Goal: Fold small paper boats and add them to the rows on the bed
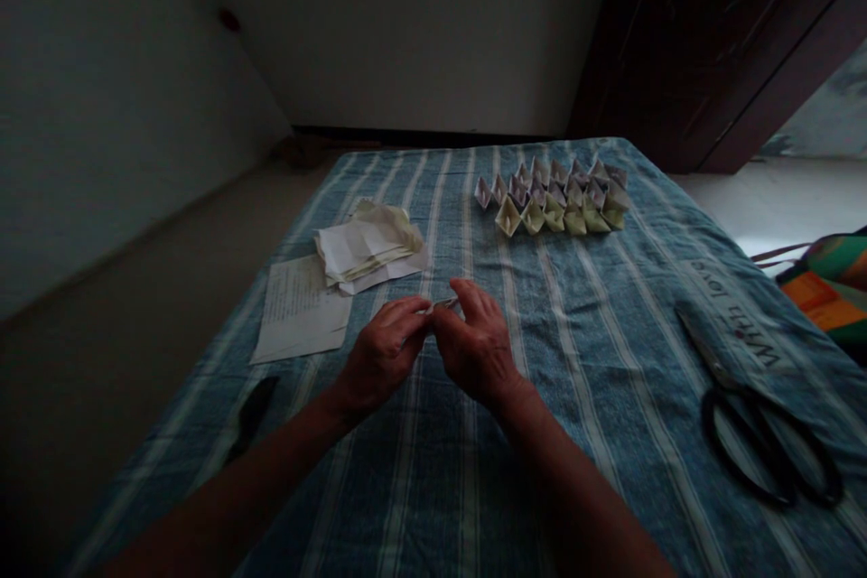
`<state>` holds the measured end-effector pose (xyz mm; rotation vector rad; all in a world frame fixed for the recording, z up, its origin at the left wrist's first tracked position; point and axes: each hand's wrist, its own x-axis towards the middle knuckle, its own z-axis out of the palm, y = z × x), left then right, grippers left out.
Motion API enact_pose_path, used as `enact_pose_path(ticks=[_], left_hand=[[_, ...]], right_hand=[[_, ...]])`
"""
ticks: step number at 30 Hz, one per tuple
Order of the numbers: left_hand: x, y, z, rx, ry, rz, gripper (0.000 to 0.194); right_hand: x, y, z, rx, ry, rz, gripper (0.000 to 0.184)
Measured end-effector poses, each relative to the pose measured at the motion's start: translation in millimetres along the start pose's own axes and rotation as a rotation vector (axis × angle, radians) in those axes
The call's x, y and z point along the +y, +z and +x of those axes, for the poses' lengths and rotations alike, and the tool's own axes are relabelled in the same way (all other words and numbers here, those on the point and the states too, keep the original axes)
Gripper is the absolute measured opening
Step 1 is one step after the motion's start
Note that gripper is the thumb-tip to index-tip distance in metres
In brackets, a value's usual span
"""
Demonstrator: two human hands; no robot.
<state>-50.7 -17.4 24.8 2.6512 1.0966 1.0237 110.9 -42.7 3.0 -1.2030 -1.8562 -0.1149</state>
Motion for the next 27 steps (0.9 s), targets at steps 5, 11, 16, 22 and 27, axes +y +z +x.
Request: enact_pose_path(ticks=[5,11,16,22,27], left_hand=[[3,1.7,-4,0.016,0.057,0.153,0.023],[3,-1.8,-7,0.017,0.162,0.257,0.025],[2,-6.2,-6,0.026,0.251,0.294,0.023],[1,-10.7,-10,-0.011,0.314,0.290,0.022],[2,-11.6,-9,-0.017,0.318,0.253,0.019]], right_hand=[[0,0,1,-0.030,0.000,-0.021,0.013],[1,-1,2,-0.055,0.032,0.109,0.010],[4,-1,3,-0.023,0.135,0.283,0.010],[6,-2,4,-0.128,0.133,0.293,0.007],[6,-5,6,-0.174,0.040,0.154,0.015]])
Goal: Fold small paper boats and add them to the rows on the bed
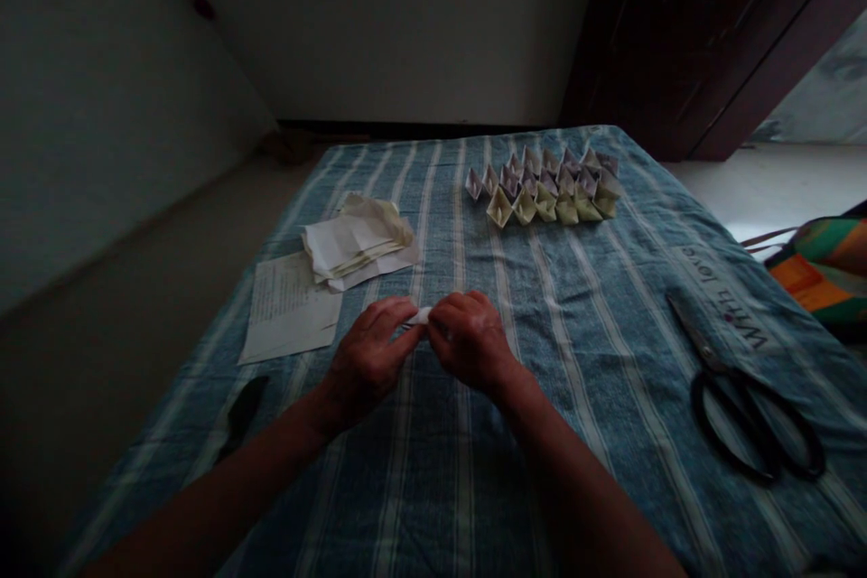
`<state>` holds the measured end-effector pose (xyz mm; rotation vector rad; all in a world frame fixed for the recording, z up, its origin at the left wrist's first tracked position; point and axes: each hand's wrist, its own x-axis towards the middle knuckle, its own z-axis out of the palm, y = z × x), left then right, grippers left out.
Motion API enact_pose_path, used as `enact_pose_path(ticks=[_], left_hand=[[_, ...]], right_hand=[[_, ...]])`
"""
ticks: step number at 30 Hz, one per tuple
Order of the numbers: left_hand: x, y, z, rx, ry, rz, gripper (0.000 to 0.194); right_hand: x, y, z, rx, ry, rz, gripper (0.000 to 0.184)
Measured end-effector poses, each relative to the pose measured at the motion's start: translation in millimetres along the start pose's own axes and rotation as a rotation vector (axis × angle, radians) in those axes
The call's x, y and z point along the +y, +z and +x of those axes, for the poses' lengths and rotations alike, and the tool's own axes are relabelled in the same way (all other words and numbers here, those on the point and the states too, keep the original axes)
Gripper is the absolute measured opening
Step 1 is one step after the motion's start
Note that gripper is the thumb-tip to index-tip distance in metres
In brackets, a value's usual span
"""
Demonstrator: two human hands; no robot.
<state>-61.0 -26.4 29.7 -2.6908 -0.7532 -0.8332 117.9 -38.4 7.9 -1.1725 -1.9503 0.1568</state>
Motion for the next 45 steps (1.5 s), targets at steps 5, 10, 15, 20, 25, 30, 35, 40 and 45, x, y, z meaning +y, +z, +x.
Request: enact_pose_path(ticks=[5,10,15,20,25,30,35,40,45], left_hand=[[1,1.5,1,0.004,0.022,0.017,0.021],[2,0.5,2,-0.013,-0.003,-0.005,0.021],[2,-0.4,3,-0.001,0.015,0.005,0.021],[3,0.4,2,-0.014,-0.014,-0.053,0.021],[4,2.0,2,-0.030,-0.030,-0.085,0.021],[5,3.5,4,-0.045,-0.064,-0.098,0.020],[1,6.1,3,-0.071,-0.124,-0.160,0.020],[-4,9.1,2,-0.090,-0.193,-0.206,0.021],[-4,9.5,-1,-0.115,-0.224,-0.237,0.019]], right_hand=[[-4,-2,-1,-0.070,-0.044,-0.187,0.024],[-8,0,-2,-0.037,-0.027,-0.277,0.027],[-10,1,-1,-0.030,-0.011,-0.291,0.026],[-8,3,-3,-0.048,0.008,-0.274,0.025],[-7,6,-4,-0.045,0.033,-0.251,0.024],[-7,8,-4,-0.032,0.068,-0.269,0.022],[-6,9,-2,-0.060,0.096,-0.281,0.021],[-4,10,-3,-0.097,0.113,-0.238,0.022],[0,10,-5,-0.057,0.145,-0.150,0.014]])
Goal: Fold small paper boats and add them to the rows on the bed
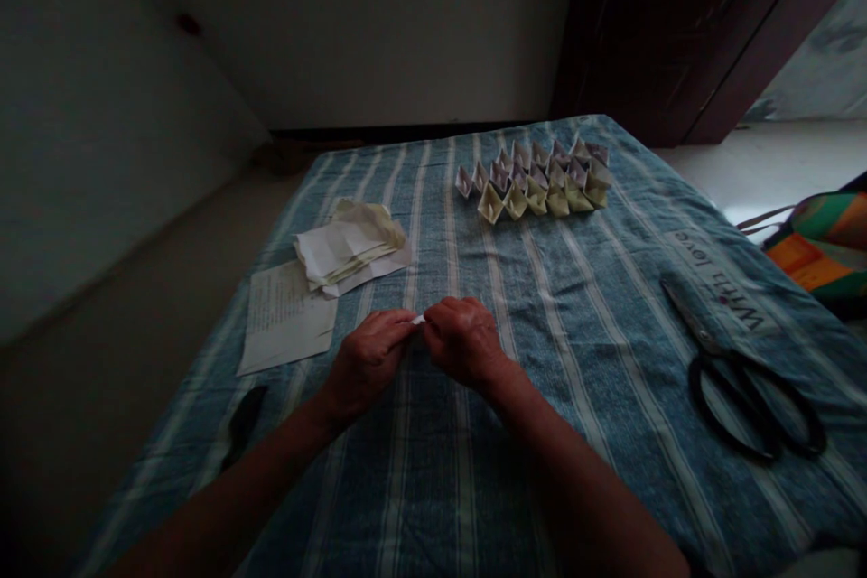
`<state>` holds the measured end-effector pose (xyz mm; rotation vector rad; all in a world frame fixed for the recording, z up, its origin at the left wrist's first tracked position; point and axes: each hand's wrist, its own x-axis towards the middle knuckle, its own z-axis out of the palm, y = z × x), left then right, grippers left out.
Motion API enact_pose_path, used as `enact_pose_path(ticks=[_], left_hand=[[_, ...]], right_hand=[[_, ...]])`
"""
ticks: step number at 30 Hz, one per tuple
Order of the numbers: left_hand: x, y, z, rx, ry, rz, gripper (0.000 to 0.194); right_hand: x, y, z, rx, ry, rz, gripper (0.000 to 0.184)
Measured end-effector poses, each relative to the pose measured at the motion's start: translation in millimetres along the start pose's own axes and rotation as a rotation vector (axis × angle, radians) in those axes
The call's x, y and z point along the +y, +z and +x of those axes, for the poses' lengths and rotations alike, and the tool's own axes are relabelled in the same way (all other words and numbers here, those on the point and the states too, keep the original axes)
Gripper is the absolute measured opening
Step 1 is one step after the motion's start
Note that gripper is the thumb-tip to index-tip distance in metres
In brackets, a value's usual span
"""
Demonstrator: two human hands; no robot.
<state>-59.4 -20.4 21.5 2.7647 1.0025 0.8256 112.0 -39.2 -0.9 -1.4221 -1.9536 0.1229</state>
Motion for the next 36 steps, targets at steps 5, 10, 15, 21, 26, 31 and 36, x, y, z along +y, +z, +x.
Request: enact_pose_path(ticks=[5,10,15,21,26,31,36], left_hand=[[1,2.3,-7,0.053,-0.047,0.007,0.018],[3,4.1,-10,0.173,-0.055,0.034,0.021],[5,9.5,-13,0.220,-0.076,0.036,0.021],[6,13.2,-16,0.213,-0.097,0.013,0.021],[6,14.8,-19,0.204,-0.097,0.002,0.021],[5,17.6,-22,0.210,-0.116,-0.009,0.022],[4,15.6,-24,0.178,-0.165,-0.091,0.021]], right_hand=[[0,-6,0,0.040,-0.026,0.070,0.006],[-7,-8,-3,0.063,-0.086,-0.047,0.015],[-11,1,-8,-0.082,-0.068,-0.023,0.011],[-10,6,-9,-0.172,0.022,-0.039,0.017],[-11,6,-9,-0.234,0.054,-0.060,0.020],[-10,5,-9,-0.270,0.065,-0.052,0.017],[-9,5,-8,-0.294,0.061,-0.044,0.019]])
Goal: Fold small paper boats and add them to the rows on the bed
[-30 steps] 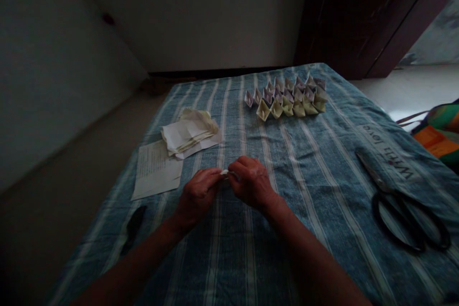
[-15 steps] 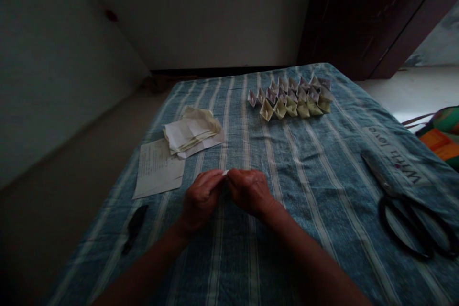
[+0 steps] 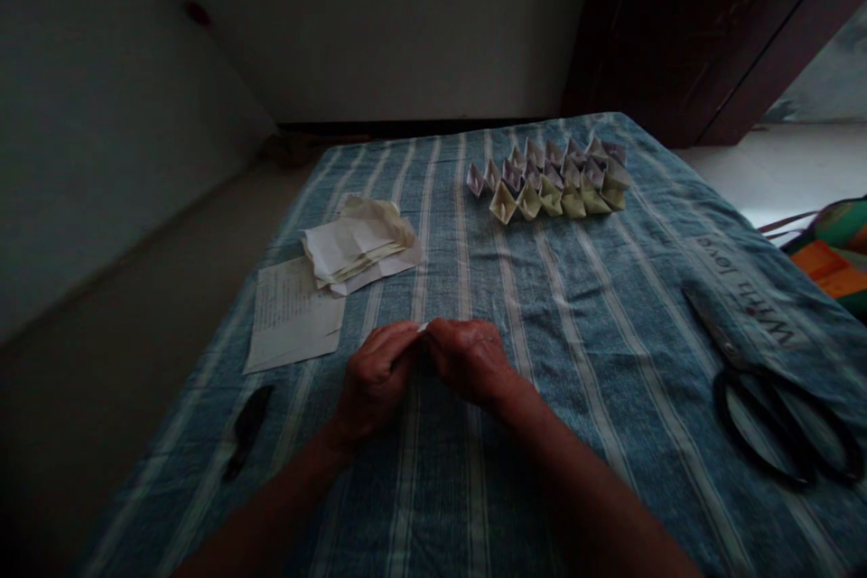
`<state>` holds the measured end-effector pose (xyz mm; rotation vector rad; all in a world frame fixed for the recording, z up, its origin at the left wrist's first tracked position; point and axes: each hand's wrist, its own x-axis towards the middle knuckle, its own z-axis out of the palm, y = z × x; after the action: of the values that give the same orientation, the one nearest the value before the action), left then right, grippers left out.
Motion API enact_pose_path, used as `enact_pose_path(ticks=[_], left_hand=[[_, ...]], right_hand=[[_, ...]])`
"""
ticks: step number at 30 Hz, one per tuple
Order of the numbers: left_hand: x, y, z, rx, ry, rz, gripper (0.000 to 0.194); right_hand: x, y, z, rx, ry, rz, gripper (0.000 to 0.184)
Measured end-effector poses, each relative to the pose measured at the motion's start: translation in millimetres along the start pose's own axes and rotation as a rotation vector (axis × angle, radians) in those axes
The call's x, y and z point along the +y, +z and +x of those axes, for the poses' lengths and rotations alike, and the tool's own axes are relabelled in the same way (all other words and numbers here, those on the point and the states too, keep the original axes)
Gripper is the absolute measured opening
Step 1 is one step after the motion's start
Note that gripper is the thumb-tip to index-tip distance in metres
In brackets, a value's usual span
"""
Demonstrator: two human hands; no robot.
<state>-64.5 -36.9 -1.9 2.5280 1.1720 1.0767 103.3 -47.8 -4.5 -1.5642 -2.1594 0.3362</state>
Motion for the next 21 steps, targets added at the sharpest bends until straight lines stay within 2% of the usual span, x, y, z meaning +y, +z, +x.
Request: enact_pose_path(ticks=[3,6,8,12,15,21], left_hand=[[-4,-4.9,1,-0.039,-0.104,-0.086,0.021],[-12,-12.2,9,-0.139,-0.208,-0.181,0.020],[-19,-17.6,17,-0.220,-0.212,-0.258,0.021],[-27,-26.7,38,-0.458,-0.183,-0.449,0.026],[-32,-30.6,49,-0.622,-0.215,-0.575,0.030],[-45,-33.9,61,-0.762,-0.212,-0.747,0.041]], right_hand=[[0,-2,0,0.001,-0.008,0.005,0.015],[-1,-3,0,0.004,-0.007,0.001,0.014],[-1,-4,0,0.010,-0.007,0.005,0.015],[0,-4,0,0.028,-0.017,0.036,0.013],[1,-4,0,0.027,-0.021,0.069,0.012],[4,-6,0,0.030,-0.036,0.145,0.012]])
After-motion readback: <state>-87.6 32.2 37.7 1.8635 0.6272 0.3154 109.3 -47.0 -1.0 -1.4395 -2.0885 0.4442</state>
